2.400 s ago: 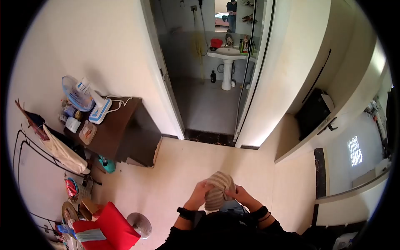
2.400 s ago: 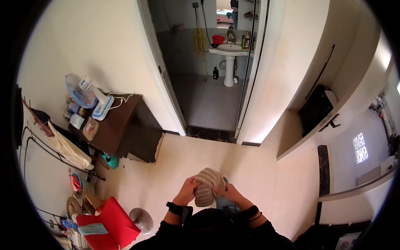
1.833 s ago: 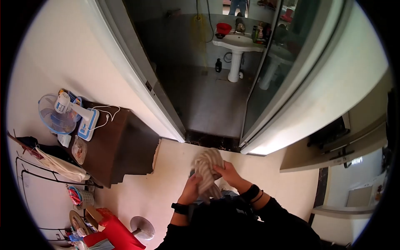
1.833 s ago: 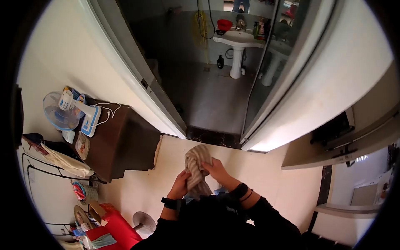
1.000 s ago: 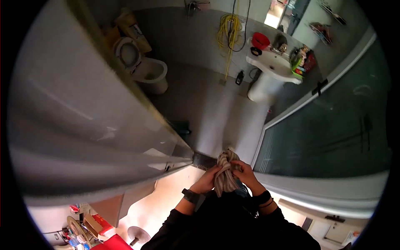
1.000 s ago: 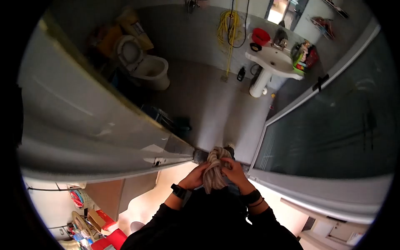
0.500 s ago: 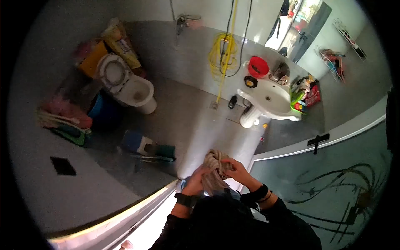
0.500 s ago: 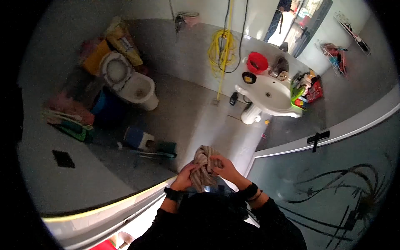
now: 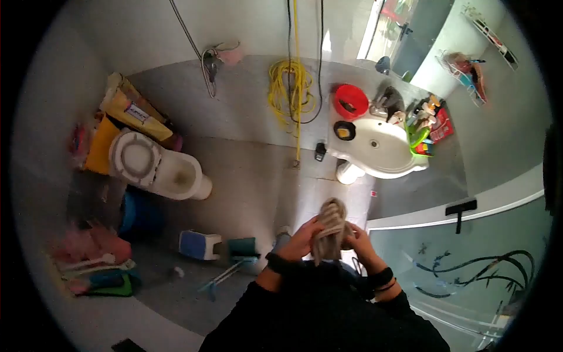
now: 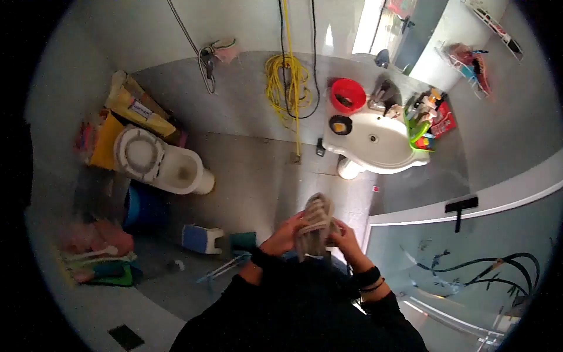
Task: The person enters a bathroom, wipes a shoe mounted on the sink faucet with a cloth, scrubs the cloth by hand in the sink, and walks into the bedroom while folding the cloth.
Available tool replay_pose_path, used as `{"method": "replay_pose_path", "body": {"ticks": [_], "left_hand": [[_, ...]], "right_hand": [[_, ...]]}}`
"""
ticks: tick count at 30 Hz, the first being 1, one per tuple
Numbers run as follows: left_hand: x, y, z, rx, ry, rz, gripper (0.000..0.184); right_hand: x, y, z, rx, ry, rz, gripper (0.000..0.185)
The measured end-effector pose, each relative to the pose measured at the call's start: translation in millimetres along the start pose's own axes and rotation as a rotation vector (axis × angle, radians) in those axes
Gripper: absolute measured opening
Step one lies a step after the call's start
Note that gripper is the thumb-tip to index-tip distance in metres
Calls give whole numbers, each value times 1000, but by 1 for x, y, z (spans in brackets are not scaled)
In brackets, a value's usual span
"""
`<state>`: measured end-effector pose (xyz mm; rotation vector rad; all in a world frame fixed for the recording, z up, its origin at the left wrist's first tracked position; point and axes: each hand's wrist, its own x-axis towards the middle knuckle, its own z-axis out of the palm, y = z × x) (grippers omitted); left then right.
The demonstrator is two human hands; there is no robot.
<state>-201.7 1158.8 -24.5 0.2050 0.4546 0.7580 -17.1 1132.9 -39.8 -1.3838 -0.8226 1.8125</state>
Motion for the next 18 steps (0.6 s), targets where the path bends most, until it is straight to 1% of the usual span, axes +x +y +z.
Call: {"method": "replay_pose_path", "body": {"ticks": [1, 2, 3, 5, 6, 7, 8, 9, 10, 12, 13, 15, 16, 17, 18], "left_hand": [[4, 13, 2, 2, 7, -43, 37], [13, 23, 0, 33, 28, -60, 36], [22, 34, -2, 63, 50, -78, 35], [42, 51, -13, 182, -8, -122, 38], [50, 58, -13, 181, 3, -120, 38], [60, 64, -12, 221, -45, -104, 38], [68, 66, -11, 262, -94, -93, 38], [76, 67, -11, 262, -94, -107, 38], [86, 68, -8, 316, -45, -89, 39], [107, 60, -9, 369, 9, -54, 40], [116, 61, -3, 363, -17, -73, 40], [128, 58, 8, 739, -8, 121, 39], [140, 50, 4, 781, 33, 129, 38], [153, 43, 0, 853, 41, 80, 41], [159, 41, 6, 869, 45, 107, 42]], "right_hand": [[6, -7, 8, 13, 34, -43, 45], [13, -14, 13, -27, 61, -21, 43], [22, -16, 19, -39, 106, -92, 40], [38, -29, 31, -19, 201, -167, 37], [43, -34, 32, 33, 185, -148, 36], [50, -38, 31, 63, 208, -134, 35], [54, -43, 33, 187, 179, -117, 38], [56, -51, 35, 312, 155, -105, 42], [58, -61, 38, 320, 169, -108, 42], [62, -76, 39, 454, 153, -220, 53], [65, -76, 32, 365, 194, -160, 64], [73, -84, 25, 379, 148, -284, 69], [79, -79, 15, 351, 167, -298, 69], [86, -73, 6, 330, 183, -314, 69], [91, -77, -1, 396, 122, -323, 65]]}}
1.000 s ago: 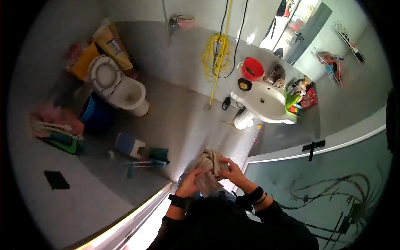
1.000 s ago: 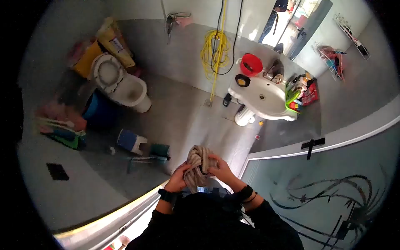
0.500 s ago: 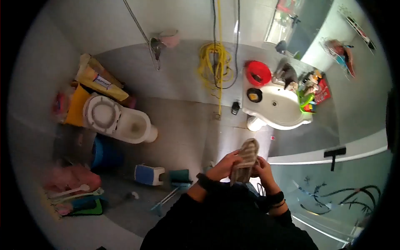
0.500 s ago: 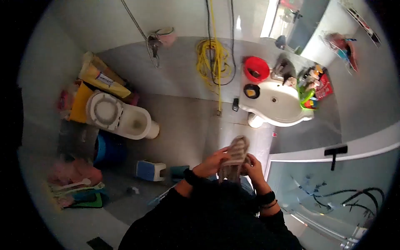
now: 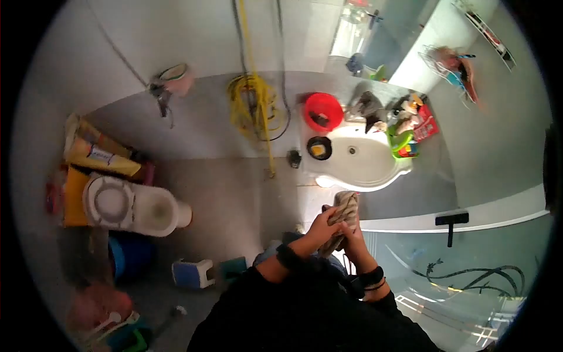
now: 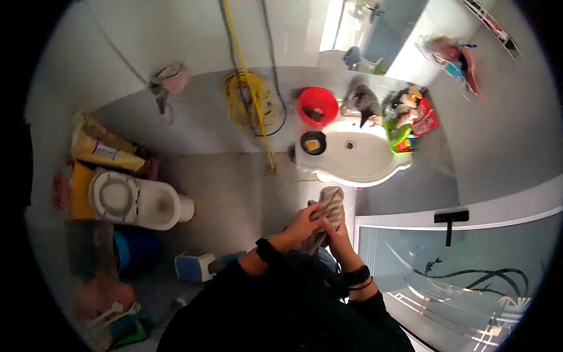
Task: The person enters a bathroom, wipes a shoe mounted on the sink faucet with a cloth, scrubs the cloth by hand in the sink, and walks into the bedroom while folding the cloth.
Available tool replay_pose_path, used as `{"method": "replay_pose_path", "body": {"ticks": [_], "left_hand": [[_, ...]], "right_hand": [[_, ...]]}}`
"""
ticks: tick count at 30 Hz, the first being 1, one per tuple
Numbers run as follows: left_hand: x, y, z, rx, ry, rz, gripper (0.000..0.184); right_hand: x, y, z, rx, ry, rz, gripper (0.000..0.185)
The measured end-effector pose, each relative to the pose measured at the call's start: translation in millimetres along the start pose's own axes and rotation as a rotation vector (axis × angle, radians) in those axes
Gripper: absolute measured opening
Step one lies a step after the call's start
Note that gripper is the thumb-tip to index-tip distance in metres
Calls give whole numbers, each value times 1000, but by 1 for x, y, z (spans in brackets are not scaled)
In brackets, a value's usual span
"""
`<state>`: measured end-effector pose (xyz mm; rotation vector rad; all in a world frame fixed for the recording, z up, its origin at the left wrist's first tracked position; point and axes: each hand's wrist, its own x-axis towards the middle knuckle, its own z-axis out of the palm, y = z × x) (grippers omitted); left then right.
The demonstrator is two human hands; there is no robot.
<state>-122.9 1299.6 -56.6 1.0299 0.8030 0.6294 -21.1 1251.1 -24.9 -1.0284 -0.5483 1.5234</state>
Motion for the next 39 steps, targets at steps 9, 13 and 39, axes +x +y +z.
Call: {"method": "replay_pose_path", "body": {"ticks": [9, 13, 39], "left_hand": [[49, 12, 5, 31, -223, -162, 50], [69, 27, -4, -117, -355, -233, 46], [181, 65, -99, -358, -329, -468, 47]], "right_hand": [[33, -15, -40, 155, 181, 177, 39], [45, -13, -54, 183, 258, 127, 35], [139, -15, -41, -442, 588, -111, 33]]}}
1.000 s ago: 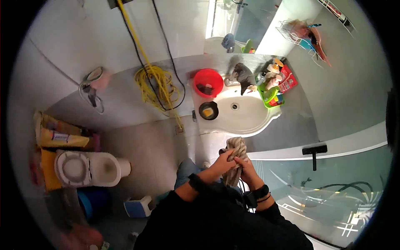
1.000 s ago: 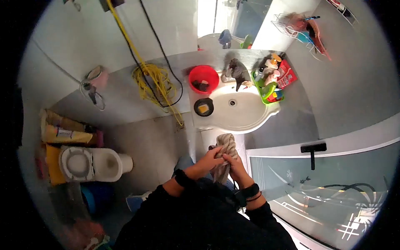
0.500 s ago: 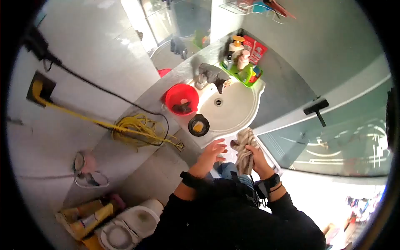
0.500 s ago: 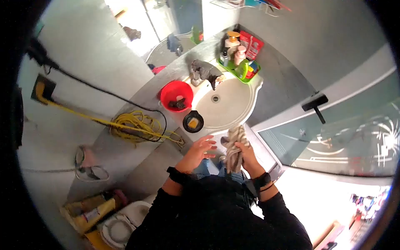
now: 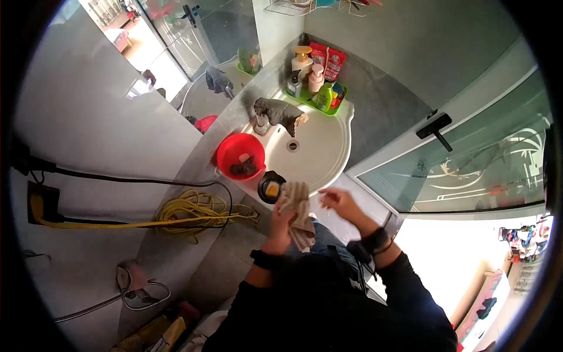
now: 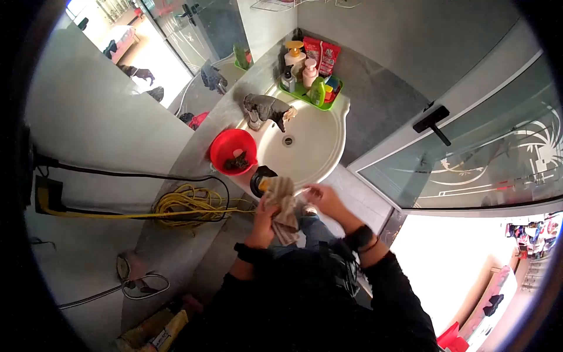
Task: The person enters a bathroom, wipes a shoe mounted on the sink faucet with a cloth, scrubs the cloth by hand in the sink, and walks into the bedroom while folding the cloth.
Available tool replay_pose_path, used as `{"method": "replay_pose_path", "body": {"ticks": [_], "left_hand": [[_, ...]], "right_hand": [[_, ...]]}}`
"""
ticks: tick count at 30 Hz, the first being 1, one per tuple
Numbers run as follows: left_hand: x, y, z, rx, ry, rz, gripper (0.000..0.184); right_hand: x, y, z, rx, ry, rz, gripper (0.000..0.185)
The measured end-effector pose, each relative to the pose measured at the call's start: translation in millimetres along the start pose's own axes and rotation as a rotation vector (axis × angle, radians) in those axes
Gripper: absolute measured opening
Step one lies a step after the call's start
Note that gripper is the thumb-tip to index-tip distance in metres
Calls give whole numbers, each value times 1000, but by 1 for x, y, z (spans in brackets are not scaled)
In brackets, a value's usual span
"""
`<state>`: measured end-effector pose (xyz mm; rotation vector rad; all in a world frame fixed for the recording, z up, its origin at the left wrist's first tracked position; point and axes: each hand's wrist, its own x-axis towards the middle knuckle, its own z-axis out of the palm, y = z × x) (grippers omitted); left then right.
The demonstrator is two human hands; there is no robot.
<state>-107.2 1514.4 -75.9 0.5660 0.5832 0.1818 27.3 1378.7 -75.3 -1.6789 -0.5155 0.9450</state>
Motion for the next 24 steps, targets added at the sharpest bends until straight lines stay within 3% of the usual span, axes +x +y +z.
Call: {"method": "replay_pose_path", "body": {"ticks": [2, 3, 5, 6, 9, 11, 12, 14, 18, 20, 24], "left_hand": [[-12, 21, -5, -152, 46, 31, 46], [-16, 23, -21, 164, 22, 168, 42], [-31, 39, -37, 194, 130, 164, 35], [-46, 53, -30, -97, 256, 18, 33], [-71, 64, -52, -111, 358, 3, 33], [-81, 58, -77, -73, 377, 145, 32], [-86, 54, -81, -84, 385, 158, 32], [-95, 46, -86, -222, 541, 208, 33], [-105, 39, -89, -483, 532, 219, 35], [-109, 30, -102, -516, 333, 185, 38], [-109, 22, -113, -576, 279, 236, 39]], "right_hand": [[31, -17, -29, -194, 166, -8, 24], [49, -25, -39, -312, 233, -57, 24], [92, -28, -54, -505, 309, -140, 25], [114, -25, -60, -582, 315, -169, 26], [168, -27, -63, -617, 306, -81, 29], [189, -37, -54, -58, 267, 79, 28], [194, -47, -50, -66, 251, 74, 28], [197, -65, -41, 63, 317, 269, 26], [212, -58, -42, 114, 307, 317, 27], [213, -57, -44, 144, 259, 379, 28], [229, -48, -56, 379, 95, 570, 22]]}}
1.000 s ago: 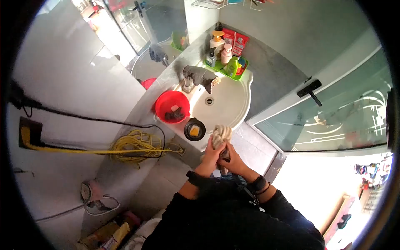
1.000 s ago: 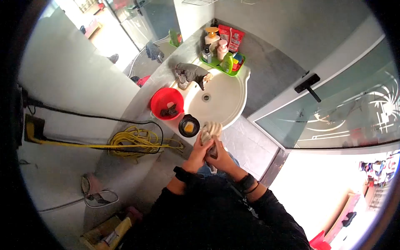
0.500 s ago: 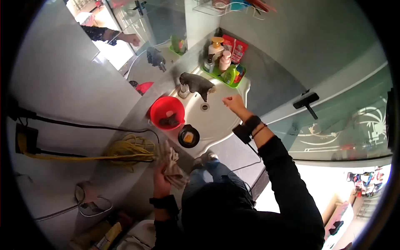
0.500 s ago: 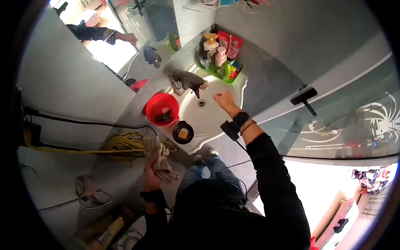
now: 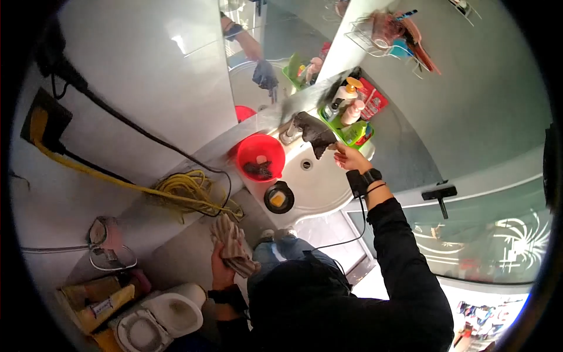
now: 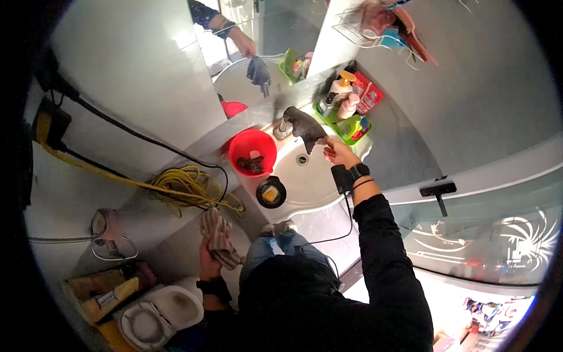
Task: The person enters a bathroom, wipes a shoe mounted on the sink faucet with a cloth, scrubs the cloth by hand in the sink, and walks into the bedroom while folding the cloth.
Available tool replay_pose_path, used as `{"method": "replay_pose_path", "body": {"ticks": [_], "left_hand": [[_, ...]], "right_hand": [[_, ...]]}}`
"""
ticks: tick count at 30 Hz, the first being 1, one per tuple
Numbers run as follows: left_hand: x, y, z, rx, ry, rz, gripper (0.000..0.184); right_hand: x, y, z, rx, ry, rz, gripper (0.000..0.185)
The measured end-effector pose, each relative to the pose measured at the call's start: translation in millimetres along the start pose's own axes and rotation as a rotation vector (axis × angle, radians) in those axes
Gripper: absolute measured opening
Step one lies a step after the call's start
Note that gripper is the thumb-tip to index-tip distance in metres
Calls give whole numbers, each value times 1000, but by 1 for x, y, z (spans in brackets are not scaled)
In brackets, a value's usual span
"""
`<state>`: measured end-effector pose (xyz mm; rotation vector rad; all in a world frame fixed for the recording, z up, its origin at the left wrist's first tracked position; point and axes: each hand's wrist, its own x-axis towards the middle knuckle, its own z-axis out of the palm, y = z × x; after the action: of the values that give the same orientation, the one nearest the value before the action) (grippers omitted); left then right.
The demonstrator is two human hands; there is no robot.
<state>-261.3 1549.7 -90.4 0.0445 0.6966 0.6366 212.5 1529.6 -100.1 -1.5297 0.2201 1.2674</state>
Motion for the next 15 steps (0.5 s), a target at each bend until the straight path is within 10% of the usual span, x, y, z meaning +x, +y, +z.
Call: {"method": "replay_pose_path", "body": {"ticks": [15], "left_hand": [[25, -10, 0, 59, 110, 21, 36]], "right_hand": [[-13, -28, 36, -94, 27, -192, 12]]}}
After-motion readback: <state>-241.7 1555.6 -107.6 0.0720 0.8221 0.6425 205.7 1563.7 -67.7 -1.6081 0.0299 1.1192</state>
